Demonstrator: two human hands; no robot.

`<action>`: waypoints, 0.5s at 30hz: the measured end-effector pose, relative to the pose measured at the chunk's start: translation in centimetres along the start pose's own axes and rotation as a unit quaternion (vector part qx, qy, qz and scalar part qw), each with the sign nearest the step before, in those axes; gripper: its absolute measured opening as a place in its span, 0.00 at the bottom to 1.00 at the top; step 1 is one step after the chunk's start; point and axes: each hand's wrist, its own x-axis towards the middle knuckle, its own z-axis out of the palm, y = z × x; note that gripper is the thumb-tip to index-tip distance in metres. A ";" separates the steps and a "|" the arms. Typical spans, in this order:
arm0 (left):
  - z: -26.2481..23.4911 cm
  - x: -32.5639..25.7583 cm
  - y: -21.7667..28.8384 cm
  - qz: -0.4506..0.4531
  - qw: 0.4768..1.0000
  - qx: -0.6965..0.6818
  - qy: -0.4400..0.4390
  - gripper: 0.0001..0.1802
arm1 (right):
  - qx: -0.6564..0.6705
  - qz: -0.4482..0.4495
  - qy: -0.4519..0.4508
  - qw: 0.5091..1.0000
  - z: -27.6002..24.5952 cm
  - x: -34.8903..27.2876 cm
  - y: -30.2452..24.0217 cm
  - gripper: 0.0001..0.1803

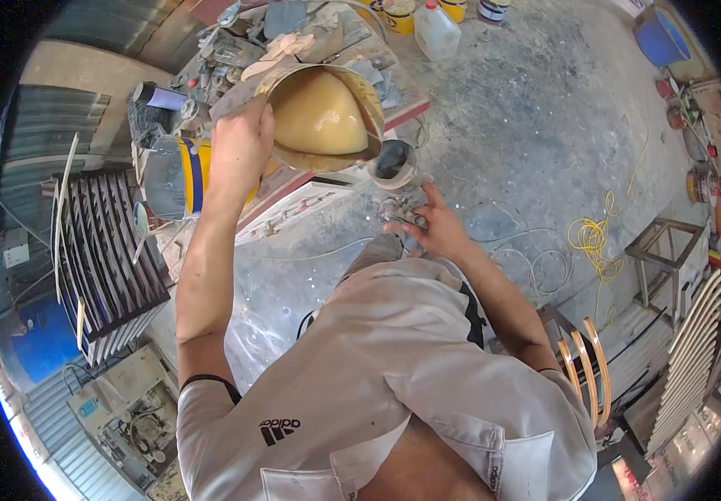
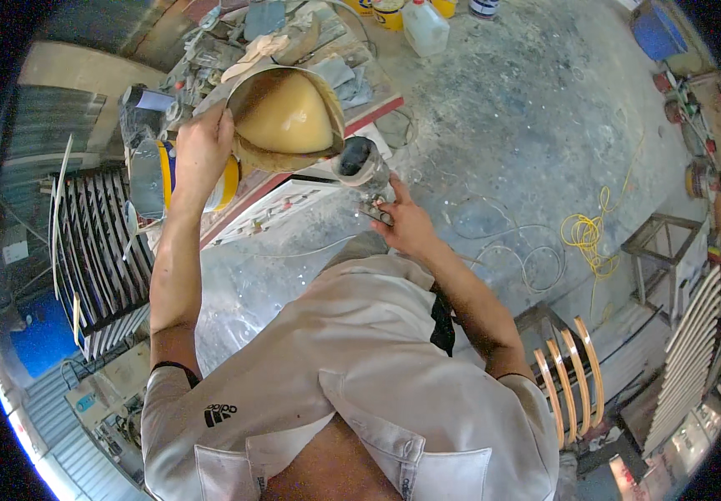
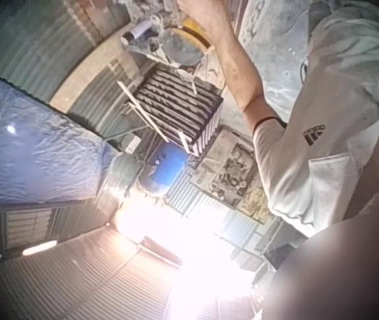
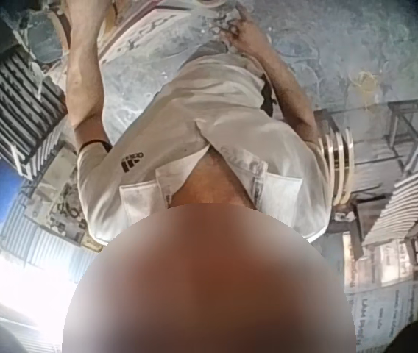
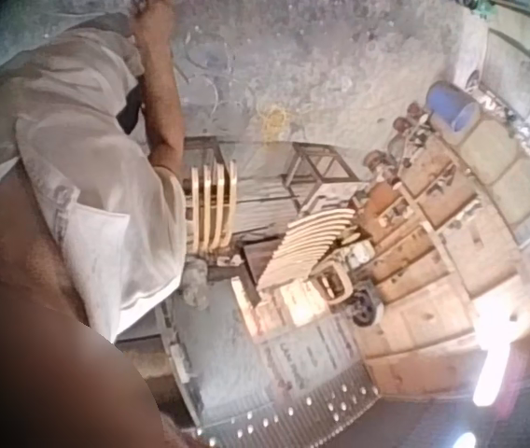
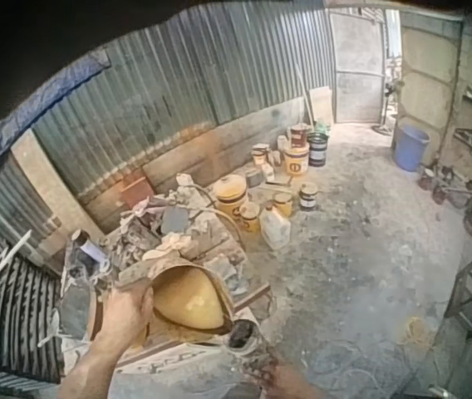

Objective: The person is spray painting curved wooden furniture slats in a manufacturing workshop.

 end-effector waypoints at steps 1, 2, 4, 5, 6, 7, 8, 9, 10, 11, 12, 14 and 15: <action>0.0 -0.1 0.0 0.005 1.000 0.002 0.000 0.08 | -0.001 -0.013 0.009 1.000 0.2 -0.1 0.1 0.22; 0.0 -0.3 0.1 0.010 1.000 0.005 0.001 0.08 | -0.001 -0.010 0.010 1.000 0.3 -0.2 0.3 0.22; 0.1 -0.4 0.5 0.011 1.000 0.004 -0.001 0.08 | 0.014 -0.007 0.008 1.000 0.4 -0.2 0.4 0.21; 0.2 -0.5 0.6 0.009 1.000 0.005 -0.002 0.09 | 0.013 -0.006 0.009 1.000 0.4 -0.2 0.5 0.21; 0.2 -0.6 0.8 0.010 1.000 0.005 -0.002 0.09 | 0.014 0.006 0.002 1.000 0.3 -0.2 0.4 0.21; 0.2 -0.7 1.0 0.010 1.000 0.007 0.004 0.09 | 0.014 0.017 -0.006 1.000 0.3 -0.3 0.3 0.21; 0.3 -0.8 1.2 0.010 1.000 0.009 0.010 0.09 | 0.014 0.017 -0.005 1.000 0.3 -0.4 0.4 0.21; 0.4 -0.9 1.4 0.011 1.000 0.009 0.010 0.09 | 0.012 0.012 0.000 1.000 0.4 -0.5 0.5 0.21; 0.5 -1.1 1.5 0.020 1.000 0.009 0.019 0.10 | 0.010 0.006 0.006 1.000 0.5 -0.7 0.6 0.21; 0.6 -1.2 1.7 0.029 0.999 0.010 0.027 0.11 | 0.010 0.006 0.007 1.000 0.7 -0.8 0.8 0.21; 0.8 -1.2 1.8 0.030 0.999 0.009 0.027 0.11 | 0.003 0.008 0.007 1.000 0.8 -0.8 1.0 0.21; 1.1 -1.3 2.0 0.039 0.999 0.007 0.024 0.08 | -0.004 0.010 0.008 1.000 0.9 -1.1 1.2 0.21; 1.3 -1.3 2.2 0.039 0.999 0.007 0.024 0.08 | -0.001 0.020 -0.001 1.000 0.9 -1.1 1.1 0.20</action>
